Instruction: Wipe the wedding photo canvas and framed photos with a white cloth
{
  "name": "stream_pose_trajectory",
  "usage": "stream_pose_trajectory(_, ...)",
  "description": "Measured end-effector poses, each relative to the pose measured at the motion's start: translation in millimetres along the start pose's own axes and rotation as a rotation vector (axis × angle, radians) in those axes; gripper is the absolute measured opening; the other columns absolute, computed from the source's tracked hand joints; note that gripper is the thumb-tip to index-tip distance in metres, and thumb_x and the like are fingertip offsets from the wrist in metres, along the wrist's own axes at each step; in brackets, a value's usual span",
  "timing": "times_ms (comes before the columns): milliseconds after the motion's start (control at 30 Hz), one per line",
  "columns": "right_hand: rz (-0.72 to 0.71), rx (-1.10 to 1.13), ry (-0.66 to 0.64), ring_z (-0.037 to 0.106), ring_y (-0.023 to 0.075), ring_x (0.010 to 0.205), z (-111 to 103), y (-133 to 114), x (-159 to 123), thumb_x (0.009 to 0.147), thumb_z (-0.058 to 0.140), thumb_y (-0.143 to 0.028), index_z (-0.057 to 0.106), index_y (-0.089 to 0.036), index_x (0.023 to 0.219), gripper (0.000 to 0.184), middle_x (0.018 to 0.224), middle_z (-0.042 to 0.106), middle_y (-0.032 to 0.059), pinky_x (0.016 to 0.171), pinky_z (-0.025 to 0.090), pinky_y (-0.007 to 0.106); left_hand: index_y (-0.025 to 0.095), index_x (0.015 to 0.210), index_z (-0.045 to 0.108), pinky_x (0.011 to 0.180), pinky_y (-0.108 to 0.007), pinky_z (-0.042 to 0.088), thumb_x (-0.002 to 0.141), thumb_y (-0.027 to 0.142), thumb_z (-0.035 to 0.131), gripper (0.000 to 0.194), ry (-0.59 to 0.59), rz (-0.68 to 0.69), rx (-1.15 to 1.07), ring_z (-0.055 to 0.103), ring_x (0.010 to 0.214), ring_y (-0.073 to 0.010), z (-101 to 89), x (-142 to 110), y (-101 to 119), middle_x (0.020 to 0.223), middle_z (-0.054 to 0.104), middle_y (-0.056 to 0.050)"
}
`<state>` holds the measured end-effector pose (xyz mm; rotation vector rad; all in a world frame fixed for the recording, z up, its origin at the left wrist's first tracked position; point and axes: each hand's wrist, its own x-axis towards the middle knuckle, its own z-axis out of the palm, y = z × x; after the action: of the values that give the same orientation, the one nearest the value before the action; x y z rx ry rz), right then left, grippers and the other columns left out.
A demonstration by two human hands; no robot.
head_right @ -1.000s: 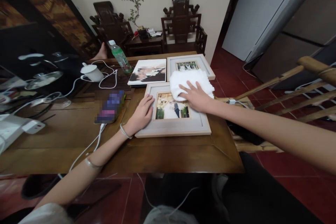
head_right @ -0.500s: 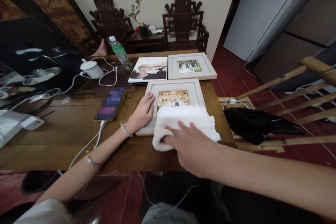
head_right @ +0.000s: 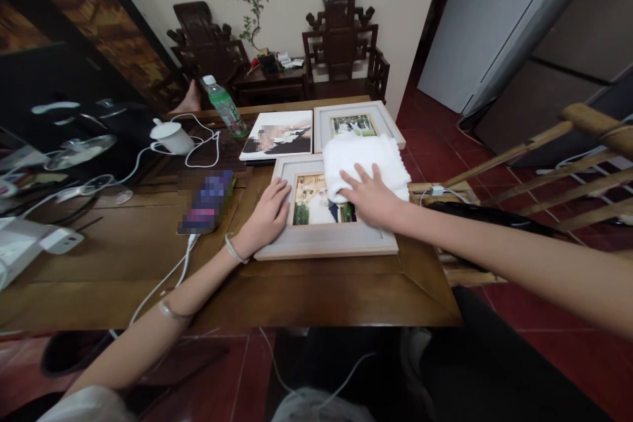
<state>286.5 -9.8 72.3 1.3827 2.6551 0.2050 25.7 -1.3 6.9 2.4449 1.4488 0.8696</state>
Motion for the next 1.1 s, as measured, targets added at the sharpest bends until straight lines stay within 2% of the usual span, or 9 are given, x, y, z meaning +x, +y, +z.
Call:
stream_pose_trajectory(200,-0.05,0.098,-0.209,0.031,0.0476,0.132,-35,-68,-46,0.066,0.054,-0.002,0.053,-0.018,0.131,0.067,0.151,0.031,0.0164,0.097,0.034,0.067,0.013,0.129,0.048,0.111,-0.057,0.03,0.091,0.019,0.039,0.039,0.001,0.014,-0.006,0.029,0.14,-0.0292,0.3,0,-1,0.141,0.044,-0.018)
stream_pose_trajectory(333,-0.137,0.24,-0.282,0.037,0.0412,0.131,-57,-91,-64,0.07,0.053,-0.005,0.055,-0.021,0.128,0.06,0.15,0.033,0.0107,0.096,0.042,0.057,0.011,0.129,0.049,0.111,-0.057,0.029,0.091,0.019,0.039,0.039,-0.03,-0.017,0.003,0.029,0.14,-0.0301,-1.0,2,1,0.142,0.043,-0.019)
stream_pose_trajectory(467,-0.191,0.26,-0.182,0.03,0.0373,0.136,-44,-80,-52,0.072,0.048,-0.001,0.05,-0.021,0.133,0.064,0.152,0.031,0.0098,0.102,0.035,0.059,0.01,0.128,0.05,0.111,-0.057,0.029,0.091,0.018,0.039,0.039,-0.038,-0.02,0.011,0.029,0.14,-0.0304,-1.9,2,3,0.141,0.044,-0.02)
stream_pose_trajectory(600,-0.088,0.13,-0.074,0.017,0.0395,0.14,-16,-37,-19,0.07,0.045,0.004,0.047,-0.017,0.135,0.068,0.154,0.023,0.0157,0.104,0.022,0.068,0.013,0.128,0.05,0.111,-0.056,0.03,0.091,0.019,0.039,0.038,-0.009,0.003,0.004,0.03,0.139,-0.029,-0.7,1,1,0.141,0.045,-0.018)
stream_pose_trajectory(700,-0.003,0.031,-0.021,0.013,0.043,0.14,-3,-6,7,0.069,0.045,0.005,0.046,-0.015,0.135,0.069,0.154,0.019,0.0186,0.102,0.019,0.073,0.013,0.128,0.05,0.11,-0.057,0.031,0.091,0.019,0.04,0.039,-0.002,0.01,-0.01,0.031,0.139,-0.0292,-0.1,1,-1,0.14,0.045,-0.018)
stream_pose_trajectory(767,0.0,-0.009,-0.013,0.013,0.0448,0.139,0,3,16,0.069,0.046,0.004,0.047,-0.014,0.135,0.068,0.154,0.019,0.0185,0.102,0.02,0.073,0.012,0.127,0.05,0.11,-0.057,0.031,0.09,0.019,0.04,0.039,-0.004,0.006,-0.017,0.031,0.139,-0.0298,-0.1,1,-1,0.14,0.046,-0.018)
stream_pose_trajectory(833,-0.005,-0.021,-0.035,0.016,0.0461,0.138,-2,-2,16,0.071,0.046,0.003,0.048,-0.014,0.134,0.066,0.154,0.022,0.0178,0.101,0.021,0.072,0.012,0.127,0.05,0.11,-0.057,0.03,0.091,0.019,0.04,0.039,-0.008,0.001,-0.019,0.031,0.139,-0.0299,-0.4,1,-1,0.14,0.045,-0.019)
stream_pose_trajectory(900,-0.011,-0.001,-0.085,0.02,0.0468,0.136,-10,-19,6,0.073,0.046,0.002,0.049,-0.013,0.134,0.063,0.153,0.024,0.0172,0.101,0.024,0.072,0.012,0.128,0.049,0.11,-0.057,0.03,0.091,0.019,0.039,0.039,-0.014,-0.004,-0.016,0.03,0.139,-0.0296,-0.7,2,0,0.14,0.045,-0.019)
stream_pose_trajectory(1100,-0.127,0.243,-0.286,0.032,0.0426,0.133,-56,-85,-51,0.071,0.05,-0.003,0.051,-0.019,0.132,0.064,0.152,0.029,0.0126,0.098,0.039,0.061,0.01,0.129,0.048,0.111,-0.056,0.03,0.091,0.018,0.038,0.04,-0.028,-0.021,0.006,0.029,0.14,-0.0298,-0.8,2,2,0.141,0.044,-0.02)
